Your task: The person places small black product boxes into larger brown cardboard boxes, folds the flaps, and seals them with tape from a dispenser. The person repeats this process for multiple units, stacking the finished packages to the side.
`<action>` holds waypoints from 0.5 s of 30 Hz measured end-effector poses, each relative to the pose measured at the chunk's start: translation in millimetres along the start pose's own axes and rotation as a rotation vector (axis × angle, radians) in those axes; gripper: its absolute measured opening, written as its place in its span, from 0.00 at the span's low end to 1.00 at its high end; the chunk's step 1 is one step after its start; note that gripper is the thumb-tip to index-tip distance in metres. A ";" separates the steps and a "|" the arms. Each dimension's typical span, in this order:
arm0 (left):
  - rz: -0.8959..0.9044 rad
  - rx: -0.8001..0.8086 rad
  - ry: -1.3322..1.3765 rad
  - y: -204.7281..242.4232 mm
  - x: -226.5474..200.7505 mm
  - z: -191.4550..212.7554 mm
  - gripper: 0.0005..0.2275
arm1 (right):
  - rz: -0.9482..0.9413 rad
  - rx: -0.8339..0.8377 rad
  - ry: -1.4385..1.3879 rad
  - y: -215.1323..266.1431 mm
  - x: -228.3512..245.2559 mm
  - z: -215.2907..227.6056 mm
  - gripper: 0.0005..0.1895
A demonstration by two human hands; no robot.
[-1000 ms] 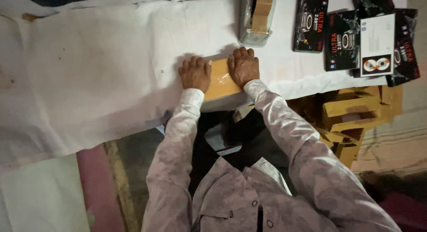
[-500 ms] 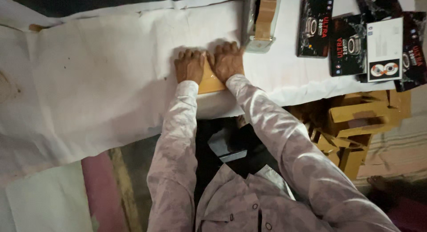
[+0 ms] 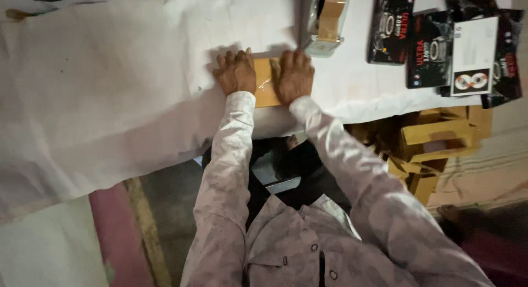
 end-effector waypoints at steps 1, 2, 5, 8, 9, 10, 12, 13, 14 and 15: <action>0.009 -0.011 0.008 -3.0 -0.3 1.4 0.19 | -0.059 -0.091 -0.059 14.6 -4.6 3.3 0.30; 0.019 -0.022 0.015 -5.5 0.8 3.9 0.19 | -0.090 -0.123 -0.082 29.5 -5.9 1.0 0.32; 0.048 -0.136 0.073 11.2 7.7 17.8 0.19 | -0.145 -0.207 -0.139 58.7 -11.8 -16.2 0.35; 0.080 -0.002 -0.054 46.0 25.1 26.6 0.24 | -0.047 -0.216 -0.231 40.0 -21.0 -36.7 0.29; 0.141 0.181 -0.021 63.4 36.1 22.6 0.26 | 0.028 -0.190 -0.316 20.8 -24.8 -44.7 0.26; 0.202 0.365 0.013 79.4 44.1 17.5 0.28 | 0.104 -0.164 -0.402 2.8 -23.7 -53.5 0.24; 0.153 0.130 0.138 99.7 37.4 26.6 0.27 | 0.107 0.025 -0.630 -26.1 -18.2 -74.2 0.30; 0.128 0.000 0.205 103.4 30.7 31.1 0.28 | 0.137 0.047 -0.683 -41.0 -9.9 -80.9 0.30; 0.171 -0.048 0.236 109.3 24.5 32.5 0.28 | 0.167 0.070 -0.735 -52.3 -0.7 -85.6 0.30; 0.212 -0.098 0.271 112.7 14.4 33.5 0.28 | 0.198 0.091 -0.783 -62.0 4.2 -85.9 0.30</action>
Point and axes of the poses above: each hand's wrist, its own y-axis away from the middle knuckle, its own z-axis out of the back of the hand, x = y × z, the point moved 4 cm from there along -y, towards the middle knuckle, and after that the axes turned 3 degrees about x, right-handed, at the moved point
